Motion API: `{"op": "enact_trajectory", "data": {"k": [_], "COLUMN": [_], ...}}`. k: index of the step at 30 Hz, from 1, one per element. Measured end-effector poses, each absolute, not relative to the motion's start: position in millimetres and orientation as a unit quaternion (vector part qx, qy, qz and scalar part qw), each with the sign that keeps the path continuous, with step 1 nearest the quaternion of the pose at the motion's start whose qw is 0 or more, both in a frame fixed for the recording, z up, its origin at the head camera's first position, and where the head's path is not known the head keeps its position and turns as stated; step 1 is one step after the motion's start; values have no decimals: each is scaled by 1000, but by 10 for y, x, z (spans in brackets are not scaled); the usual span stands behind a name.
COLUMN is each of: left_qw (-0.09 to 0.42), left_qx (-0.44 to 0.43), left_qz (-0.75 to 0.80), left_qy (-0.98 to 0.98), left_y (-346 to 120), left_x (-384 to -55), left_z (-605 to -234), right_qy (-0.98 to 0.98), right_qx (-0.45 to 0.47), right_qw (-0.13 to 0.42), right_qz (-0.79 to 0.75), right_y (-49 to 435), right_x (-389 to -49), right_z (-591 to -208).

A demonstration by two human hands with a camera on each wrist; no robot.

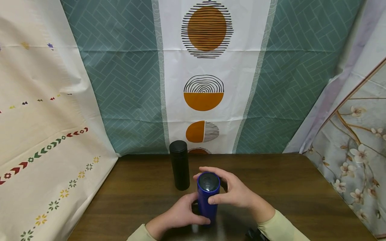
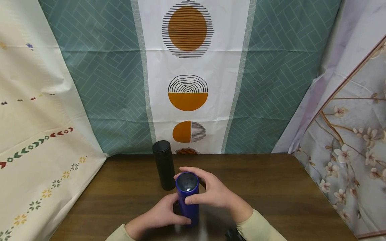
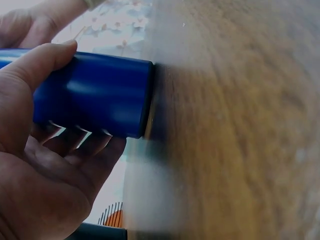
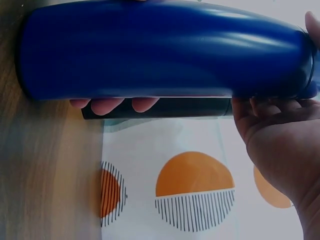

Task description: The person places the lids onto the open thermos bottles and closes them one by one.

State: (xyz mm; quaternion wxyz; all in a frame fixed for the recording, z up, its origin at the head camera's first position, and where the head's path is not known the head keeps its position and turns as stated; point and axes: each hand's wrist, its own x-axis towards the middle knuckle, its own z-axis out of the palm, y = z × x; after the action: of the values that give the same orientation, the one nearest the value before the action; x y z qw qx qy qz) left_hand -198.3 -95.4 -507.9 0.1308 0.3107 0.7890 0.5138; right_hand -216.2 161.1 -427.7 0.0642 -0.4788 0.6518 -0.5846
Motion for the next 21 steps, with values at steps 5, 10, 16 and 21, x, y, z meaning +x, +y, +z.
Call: {"op": "enact_trajectory", "data": {"k": [5, 10, 16, 21], "left_qw": [134, 127, 120, 114], "left_qx": [303, 299, 298, 298], "left_qz": [514, 515, 516, 520], "left_qy": [791, 793, 794, 792], "left_y": [-952, -946, -939, -926], "left_x": [-1976, -1963, -1956, -1949], "left_z": [-5076, -5080, -5079, -5072], "right_qy": [670, 680, 688, 695], "right_qx": [-464, -453, -442, -430], "right_qw": [52, 43, 34, 28], "right_qz": [-577, -575, -574, -575], "right_y": [1611, 1608, 1606, 1595], "right_x": [-2156, -2146, -2131, -2118], "right_z": [-4279, -4276, -4271, -4264]}}
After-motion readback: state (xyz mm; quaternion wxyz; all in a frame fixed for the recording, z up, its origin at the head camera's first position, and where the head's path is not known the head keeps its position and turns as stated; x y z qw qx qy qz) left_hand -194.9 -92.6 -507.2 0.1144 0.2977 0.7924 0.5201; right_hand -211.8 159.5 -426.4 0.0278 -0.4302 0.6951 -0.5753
